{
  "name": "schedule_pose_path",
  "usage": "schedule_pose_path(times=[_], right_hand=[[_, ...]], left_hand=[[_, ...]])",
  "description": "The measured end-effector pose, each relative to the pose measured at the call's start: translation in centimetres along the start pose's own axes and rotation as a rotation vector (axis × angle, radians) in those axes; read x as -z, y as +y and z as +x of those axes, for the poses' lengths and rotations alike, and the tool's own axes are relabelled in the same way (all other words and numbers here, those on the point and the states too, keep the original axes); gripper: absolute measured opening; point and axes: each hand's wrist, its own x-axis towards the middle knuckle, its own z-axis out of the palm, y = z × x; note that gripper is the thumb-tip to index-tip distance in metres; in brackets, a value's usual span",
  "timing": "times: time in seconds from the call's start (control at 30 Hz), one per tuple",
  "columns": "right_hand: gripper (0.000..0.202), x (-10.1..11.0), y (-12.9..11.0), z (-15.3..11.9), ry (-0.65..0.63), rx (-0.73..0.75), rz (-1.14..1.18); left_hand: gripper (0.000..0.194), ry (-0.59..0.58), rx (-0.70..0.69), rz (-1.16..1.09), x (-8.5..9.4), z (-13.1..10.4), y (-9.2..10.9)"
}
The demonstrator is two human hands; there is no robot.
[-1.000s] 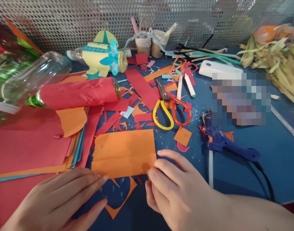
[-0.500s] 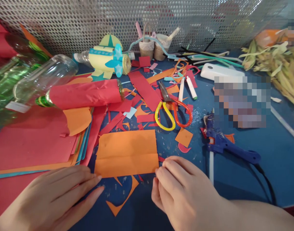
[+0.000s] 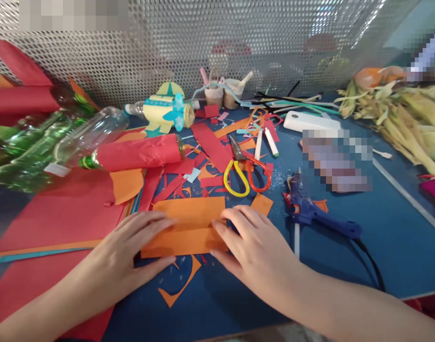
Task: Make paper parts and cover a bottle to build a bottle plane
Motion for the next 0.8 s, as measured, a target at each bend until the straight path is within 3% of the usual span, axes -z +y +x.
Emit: schedule_pose_path(times=[0.07,0.2,0.43,0.63,0.8], right_hand=[[0.022,-0.2,0.1,0.0,-0.043,-0.028,0.045],[0.014,-0.5,0.0,-0.2,-0.056,-0.036,0.154],[0.03,-0.8,-0.2,-0.3,-0.042,-0.041,0.266],[0.026,-0.1,0.3,0.3,0.019,-0.174,0.507],[0.031,0.7,1.1,1.1,0.146,-0.388,0.97]], left_hand=[[0.044,-0.046,-0.014,0.045,0.1,0.6,0.5],[0.026,-0.109,-0.072,0.004,0.4,1.8,1.0],[0.022,-0.176,-0.099,-0.087,0.3,3.3,1.1],[0.005,-0.381,0.005,-0.422,1.5,5.2,1.1],[0.017,-0.249,0.324,-1.064,1.7,5.3,0.9]])
